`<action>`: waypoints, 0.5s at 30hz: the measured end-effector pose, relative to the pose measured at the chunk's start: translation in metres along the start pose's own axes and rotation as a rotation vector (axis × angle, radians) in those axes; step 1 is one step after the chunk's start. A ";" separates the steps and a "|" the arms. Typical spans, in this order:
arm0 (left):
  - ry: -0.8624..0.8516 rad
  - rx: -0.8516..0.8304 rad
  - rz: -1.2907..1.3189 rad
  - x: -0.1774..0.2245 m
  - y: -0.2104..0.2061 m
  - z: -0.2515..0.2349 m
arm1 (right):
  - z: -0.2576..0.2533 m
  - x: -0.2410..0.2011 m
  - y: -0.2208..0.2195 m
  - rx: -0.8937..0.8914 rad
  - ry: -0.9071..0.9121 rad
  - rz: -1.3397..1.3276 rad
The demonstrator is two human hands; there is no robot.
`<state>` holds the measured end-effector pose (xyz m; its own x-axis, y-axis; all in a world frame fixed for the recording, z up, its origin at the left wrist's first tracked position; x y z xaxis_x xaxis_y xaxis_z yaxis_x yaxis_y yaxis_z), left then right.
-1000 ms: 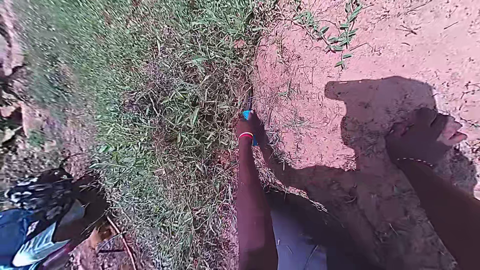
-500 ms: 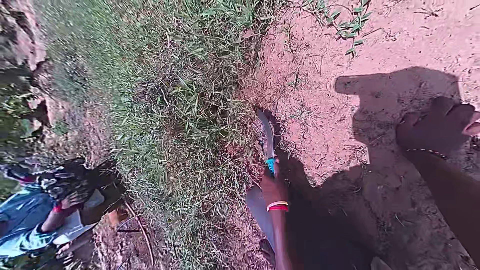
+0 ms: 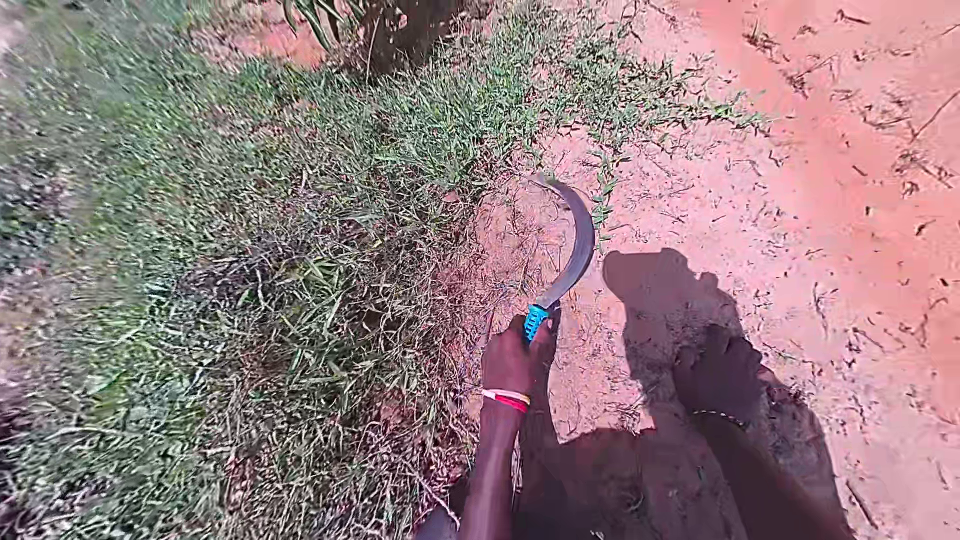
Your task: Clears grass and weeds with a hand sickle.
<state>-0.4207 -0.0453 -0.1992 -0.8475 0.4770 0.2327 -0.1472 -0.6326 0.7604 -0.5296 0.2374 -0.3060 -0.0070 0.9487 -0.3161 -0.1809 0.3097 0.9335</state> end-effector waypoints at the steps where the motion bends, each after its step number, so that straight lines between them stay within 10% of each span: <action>1: -0.034 0.004 -0.024 0.006 0.006 -0.014 | 0.000 -0.001 0.001 0.000 -0.001 0.002; 15: -0.547 -0.094 -0.232 0.167 0.039 -0.090 | 0.000 -0.001 -0.003 -0.054 -0.024 0.051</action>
<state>-0.6136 -0.0453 -0.1852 -0.4061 0.8381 0.3643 -0.3628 -0.5138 0.7775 -0.5291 0.2358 -0.3083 0.0056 0.9647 -0.2632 -0.2333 0.2572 0.9378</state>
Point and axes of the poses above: each hand's wrist, its own z-axis away from the middle knuckle, its own y-axis out of the back of the hand, x = y × z, the point moved 6 cm from there along -z, towards the middle knuckle, and after that the axes turned 3 degrees about -z, right-handed, at the moved point
